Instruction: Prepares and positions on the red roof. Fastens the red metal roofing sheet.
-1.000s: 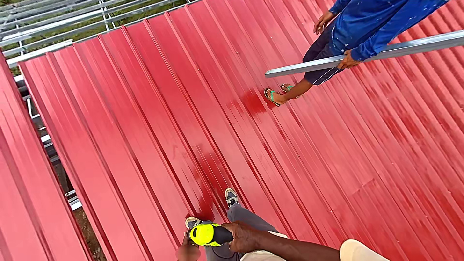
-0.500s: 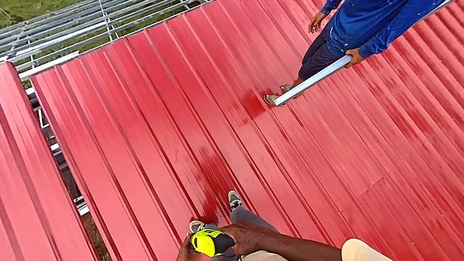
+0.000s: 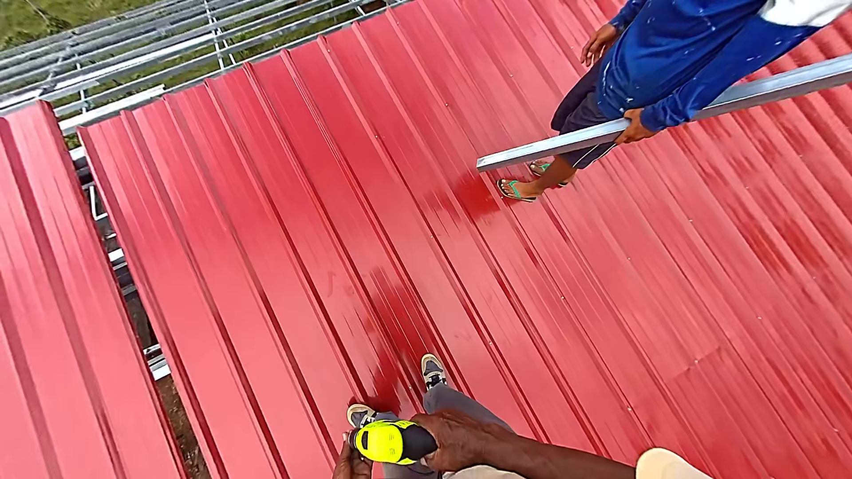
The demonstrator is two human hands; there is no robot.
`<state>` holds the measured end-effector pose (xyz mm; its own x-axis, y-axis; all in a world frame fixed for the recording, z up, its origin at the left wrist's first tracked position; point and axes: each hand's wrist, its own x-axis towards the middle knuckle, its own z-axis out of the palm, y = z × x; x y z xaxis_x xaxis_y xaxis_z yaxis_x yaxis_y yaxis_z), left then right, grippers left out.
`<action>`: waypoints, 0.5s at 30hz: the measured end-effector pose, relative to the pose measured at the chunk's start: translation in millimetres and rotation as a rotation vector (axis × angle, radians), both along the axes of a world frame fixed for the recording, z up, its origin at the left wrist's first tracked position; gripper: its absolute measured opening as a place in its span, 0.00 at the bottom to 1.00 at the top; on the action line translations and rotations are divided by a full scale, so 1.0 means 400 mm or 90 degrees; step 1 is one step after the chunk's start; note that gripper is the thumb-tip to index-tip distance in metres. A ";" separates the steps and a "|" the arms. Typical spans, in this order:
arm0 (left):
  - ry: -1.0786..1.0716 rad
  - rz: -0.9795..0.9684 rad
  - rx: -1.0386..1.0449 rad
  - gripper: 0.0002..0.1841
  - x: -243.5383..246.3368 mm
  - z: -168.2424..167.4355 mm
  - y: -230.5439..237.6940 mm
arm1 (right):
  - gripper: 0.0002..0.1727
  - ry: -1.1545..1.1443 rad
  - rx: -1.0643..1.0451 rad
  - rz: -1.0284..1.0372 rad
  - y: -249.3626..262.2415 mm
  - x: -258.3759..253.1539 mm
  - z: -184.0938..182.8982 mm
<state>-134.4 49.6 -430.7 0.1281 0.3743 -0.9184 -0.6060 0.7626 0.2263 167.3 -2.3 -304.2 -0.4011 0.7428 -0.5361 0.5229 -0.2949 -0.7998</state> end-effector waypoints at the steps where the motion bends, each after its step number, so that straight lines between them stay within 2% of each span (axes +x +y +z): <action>1: -0.002 0.007 0.002 0.19 0.008 -0.002 0.005 | 0.29 0.000 -0.006 -0.004 0.003 0.003 0.002; 2: -0.002 0.007 0.003 0.19 0.015 -0.006 0.011 | 0.32 0.006 -0.010 -0.009 0.005 0.005 0.004; 5: -0.015 0.008 0.009 0.17 0.035 -0.018 0.034 | 0.48 0.023 -0.021 -0.019 0.008 0.007 0.002; 6: -0.014 0.007 0.008 0.17 0.043 -0.018 0.042 | 0.50 0.023 -0.022 -0.023 0.006 0.007 -0.001; 15: -0.002 -0.038 -0.026 0.18 0.059 -0.022 0.068 | 0.51 -0.015 -0.045 -0.006 0.003 0.012 -0.001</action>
